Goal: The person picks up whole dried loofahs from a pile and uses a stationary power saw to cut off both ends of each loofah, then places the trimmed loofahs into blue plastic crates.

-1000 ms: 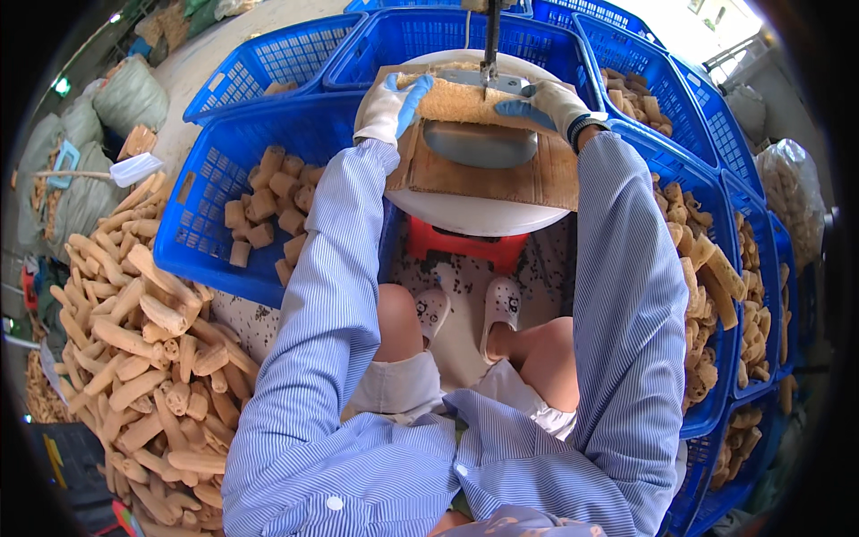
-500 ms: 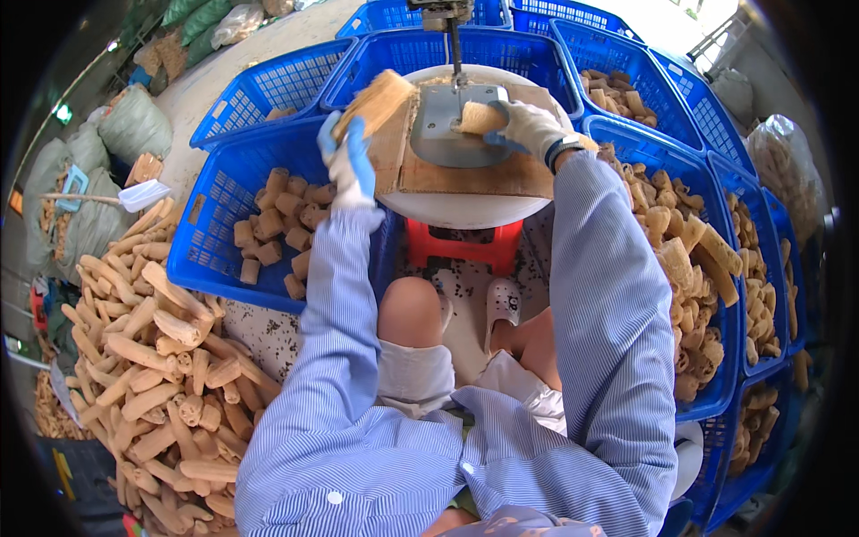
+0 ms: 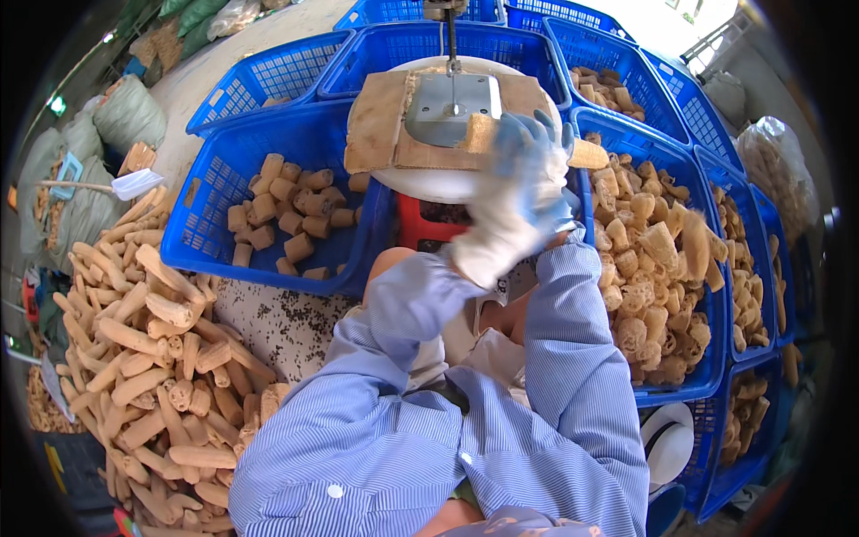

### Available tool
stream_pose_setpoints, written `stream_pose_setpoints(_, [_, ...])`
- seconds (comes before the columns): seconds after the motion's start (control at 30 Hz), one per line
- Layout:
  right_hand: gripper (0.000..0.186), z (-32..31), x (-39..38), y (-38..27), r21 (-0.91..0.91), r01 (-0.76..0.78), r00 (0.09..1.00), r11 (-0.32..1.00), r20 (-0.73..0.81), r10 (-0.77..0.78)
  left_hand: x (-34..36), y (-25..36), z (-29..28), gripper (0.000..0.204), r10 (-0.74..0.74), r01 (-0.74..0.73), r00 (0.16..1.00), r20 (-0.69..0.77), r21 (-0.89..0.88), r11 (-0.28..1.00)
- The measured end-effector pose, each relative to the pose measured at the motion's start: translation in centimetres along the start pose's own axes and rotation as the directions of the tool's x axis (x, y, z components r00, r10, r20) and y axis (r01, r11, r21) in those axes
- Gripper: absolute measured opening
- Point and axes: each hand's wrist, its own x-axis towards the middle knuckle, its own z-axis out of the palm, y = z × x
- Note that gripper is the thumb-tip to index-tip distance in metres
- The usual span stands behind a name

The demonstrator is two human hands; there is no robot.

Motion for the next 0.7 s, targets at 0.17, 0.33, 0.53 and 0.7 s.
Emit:
stream_pose_setpoints(0.17, [0.073, -0.8, -0.9, -0.7, -0.041, 0.035, 0.961, 0.999, 0.275, -0.022, -0.4, -9.0, -5.3, 0.087, -0.685, 0.699, 0.714, 0.143, -0.087, 0.710])
stream_pose_setpoints(0.33, [0.072, 1.8, 0.2, -1.7, -0.155, 0.020, 0.876, 0.988, 0.479, 0.057, -0.6, -12.8, -6.6, 0.060, -0.686, 0.765, 0.597, 0.416, -0.038, 0.643])
stream_pose_setpoints(0.53, [0.075, 5.4, 2.7, -0.1, -0.126, -0.073, 0.816, 0.989, 0.563, 0.132, -0.2, -18.9, -5.4, 0.049, -0.671, 0.676, 0.648, 0.362, 0.133, 0.725])
stream_pose_setpoints(0.7, [0.069, 7.1, 4.5, 1.5, -0.088, 0.004, 0.797, 0.996, 0.602, 0.050, 1.4, -22.0, -4.3, 0.036, -0.739, 0.756, 0.533, 0.412, 0.161, 0.635])
